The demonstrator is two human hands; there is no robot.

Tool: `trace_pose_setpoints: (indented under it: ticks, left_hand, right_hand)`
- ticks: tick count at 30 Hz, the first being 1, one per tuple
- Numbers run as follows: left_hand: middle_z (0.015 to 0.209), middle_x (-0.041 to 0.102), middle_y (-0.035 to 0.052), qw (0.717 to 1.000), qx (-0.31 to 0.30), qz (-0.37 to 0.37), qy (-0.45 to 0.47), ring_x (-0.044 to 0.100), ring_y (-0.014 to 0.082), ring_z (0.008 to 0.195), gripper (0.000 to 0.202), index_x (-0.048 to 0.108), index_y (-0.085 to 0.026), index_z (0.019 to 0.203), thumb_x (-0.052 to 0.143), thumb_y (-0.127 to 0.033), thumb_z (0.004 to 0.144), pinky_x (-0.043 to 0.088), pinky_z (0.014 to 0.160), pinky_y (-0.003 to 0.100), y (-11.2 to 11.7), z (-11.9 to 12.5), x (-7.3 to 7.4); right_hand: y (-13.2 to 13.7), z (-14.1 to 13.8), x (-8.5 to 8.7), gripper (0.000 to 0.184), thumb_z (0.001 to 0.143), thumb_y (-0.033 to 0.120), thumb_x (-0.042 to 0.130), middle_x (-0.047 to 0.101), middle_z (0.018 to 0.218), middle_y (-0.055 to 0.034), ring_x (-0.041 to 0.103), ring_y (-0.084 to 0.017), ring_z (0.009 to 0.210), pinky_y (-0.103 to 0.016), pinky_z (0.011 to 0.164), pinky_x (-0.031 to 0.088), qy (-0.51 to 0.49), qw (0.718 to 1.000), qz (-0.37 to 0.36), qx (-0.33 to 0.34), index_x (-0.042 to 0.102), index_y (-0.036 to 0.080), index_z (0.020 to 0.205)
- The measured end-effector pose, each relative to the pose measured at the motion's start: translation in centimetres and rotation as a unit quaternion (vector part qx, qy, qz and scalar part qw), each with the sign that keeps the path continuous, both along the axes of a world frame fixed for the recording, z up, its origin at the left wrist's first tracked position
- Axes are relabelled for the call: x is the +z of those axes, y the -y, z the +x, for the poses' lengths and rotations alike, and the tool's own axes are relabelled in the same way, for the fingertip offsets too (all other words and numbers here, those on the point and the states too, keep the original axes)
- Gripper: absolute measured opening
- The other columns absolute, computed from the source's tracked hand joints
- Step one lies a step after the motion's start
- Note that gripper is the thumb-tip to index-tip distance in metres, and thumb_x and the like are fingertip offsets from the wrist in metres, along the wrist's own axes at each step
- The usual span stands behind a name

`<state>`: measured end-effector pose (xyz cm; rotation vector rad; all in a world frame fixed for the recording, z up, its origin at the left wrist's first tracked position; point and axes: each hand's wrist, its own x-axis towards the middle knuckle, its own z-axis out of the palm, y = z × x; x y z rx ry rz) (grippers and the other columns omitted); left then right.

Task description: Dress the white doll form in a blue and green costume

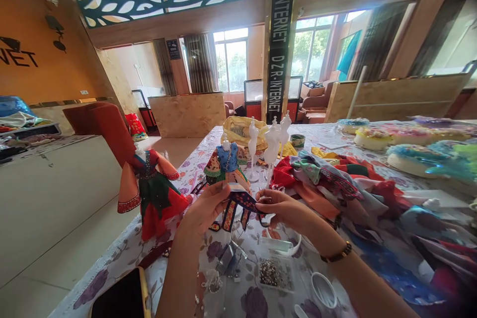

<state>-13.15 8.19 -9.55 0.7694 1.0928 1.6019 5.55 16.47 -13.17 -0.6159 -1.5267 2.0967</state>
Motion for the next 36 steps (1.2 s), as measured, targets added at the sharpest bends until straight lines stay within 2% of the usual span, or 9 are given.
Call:
trace_pose_setpoints:
  ticks: [4, 10, 14, 18, 23, 26, 31, 33, 36]
  left_hand:
    - [0.075, 0.072, 0.0021, 0.999, -0.021, 0.003, -0.026, 0.064, 0.0121, 0.065, 0.032, 0.07, -0.014, 0.079, 0.084, -0.014, 0.05, 0.05, 0.062, 0.02, -0.4, 0.0, -0.3]
    - [0.079, 0.071, 0.0003, 0.998, 0.045, 0.035, -0.012, 0.064, 0.0111, 0.072, 0.03, 0.068, -0.015, 0.08, 0.081, -0.016, 0.053, 0.05, 0.068, 0.02, -1.3, 0.1, -0.9]
    - [0.081, 0.069, -0.0022, 0.994, 0.094, 0.052, 0.002, 0.063, 0.0107, 0.075, 0.029, 0.065, -0.017, 0.079, 0.077, -0.018, 0.053, 0.051, 0.067, 0.02, -1.5, 0.2, -0.9]
    - [0.076, 0.067, -0.004, 0.992, 0.109, 0.062, 0.0, 0.062, 0.0115, 0.072, 0.027, 0.06, -0.019, 0.075, 0.075, -0.017, 0.052, 0.051, 0.063, 0.021, -1.5, 0.1, -0.7]
    - [0.07, 0.063, -0.003, 0.994, 0.09, 0.057, -0.025, 0.063, 0.0146, 0.071, 0.026, 0.058, -0.019, 0.068, 0.077, -0.014, 0.051, 0.048, 0.056, 0.02, -0.6, -0.4, -0.3]
    - [0.072, 0.064, -0.0013, 0.996, 0.06, 0.034, -0.062, 0.064, 0.0163, 0.071, 0.027, 0.061, -0.019, 0.074, 0.079, -0.018, 0.053, 0.047, 0.055, 0.021, 0.1, -1.0, 0.0]
    - [0.088, 0.07, 0.0042, 0.977, 0.033, 0.001, -0.209, 0.066, 0.0212, 0.083, 0.028, 0.065, -0.02, 0.089, 0.073, -0.037, 0.068, 0.05, 0.07, 0.029, 1.6, -2.3, 0.4]
    - [0.092, 0.07, 0.0047, 0.967, 0.033, 0.014, -0.252, 0.063, 0.022, 0.09, 0.023, 0.068, -0.021, 0.09, 0.071, -0.035, 0.072, 0.048, 0.075, 0.028, 2.2, -2.7, 0.6]
    - [0.089, 0.07, 0.0046, 0.963, 0.038, 0.025, -0.265, 0.061, 0.0204, 0.088, 0.015, 0.071, -0.019, 0.083, 0.073, -0.028, 0.071, 0.045, 0.074, 0.024, 2.8, -2.8, 1.2]
  right_hand:
    - [-0.3, 0.2, 0.3, 0.035, 0.057, 0.03, 0.082, 0.062, 0.071, 0.0044, 0.057, -0.006, 0.054, -0.012, 0.037, 0.041, -0.02, 0.997, 0.041, -0.059, 0.059, 0.019, 0.082]
    - [-0.7, 0.2, 1.0, 0.036, 0.052, 0.028, 0.084, 0.061, 0.064, 0.0042, 0.057, -0.01, 0.056, -0.018, 0.042, 0.048, -0.053, 0.984, 0.108, -0.129, 0.058, 0.018, 0.075]
    - [-0.9, 0.4, 1.4, 0.034, 0.055, 0.03, 0.082, 0.064, 0.065, 0.0036, 0.059, -0.011, 0.058, -0.023, 0.049, 0.053, -0.064, 0.974, 0.146, -0.161, 0.058, 0.019, 0.076]
    - [-0.9, 1.2, 2.1, 0.03, 0.059, 0.03, 0.08, 0.066, 0.068, 0.003, 0.062, -0.014, 0.064, -0.028, 0.058, 0.055, -0.066, 0.962, 0.188, -0.187, 0.06, 0.022, 0.079]
    - [-0.5, 2.5, 3.2, 0.017, 0.071, 0.027, 0.071, 0.069, 0.075, 0.0007, 0.063, -0.018, 0.07, -0.031, 0.066, 0.052, -0.012, 0.916, 0.333, -0.224, 0.062, 0.025, 0.086]
    - [-0.2, 2.6, 3.5, 0.012, 0.073, 0.025, 0.068, 0.07, 0.075, 0.0009, 0.064, -0.018, 0.07, -0.031, 0.066, 0.05, 0.028, 0.884, 0.392, -0.252, 0.062, 0.026, 0.084]
    - [-0.2, 1.9, 3.1, 0.009, 0.072, 0.024, 0.066, 0.072, 0.076, 0.0015, 0.065, -0.019, 0.068, -0.03, 0.061, 0.049, 0.057, 0.86, 0.422, -0.28, 0.064, 0.027, 0.08]
    - [-0.4, 1.7, 2.8, 0.009, 0.072, 0.025, 0.066, 0.072, 0.076, 0.0014, 0.065, -0.019, 0.069, -0.031, 0.062, 0.049, 0.058, 0.857, 0.428, -0.28, 0.065, 0.027, 0.081]
    - [-0.7, 1.5, 2.3, 0.009, 0.071, 0.025, 0.067, 0.072, 0.076, 0.0012, 0.065, -0.02, 0.07, -0.031, 0.064, 0.049, 0.058, 0.856, 0.429, -0.284, 0.065, 0.027, 0.08]
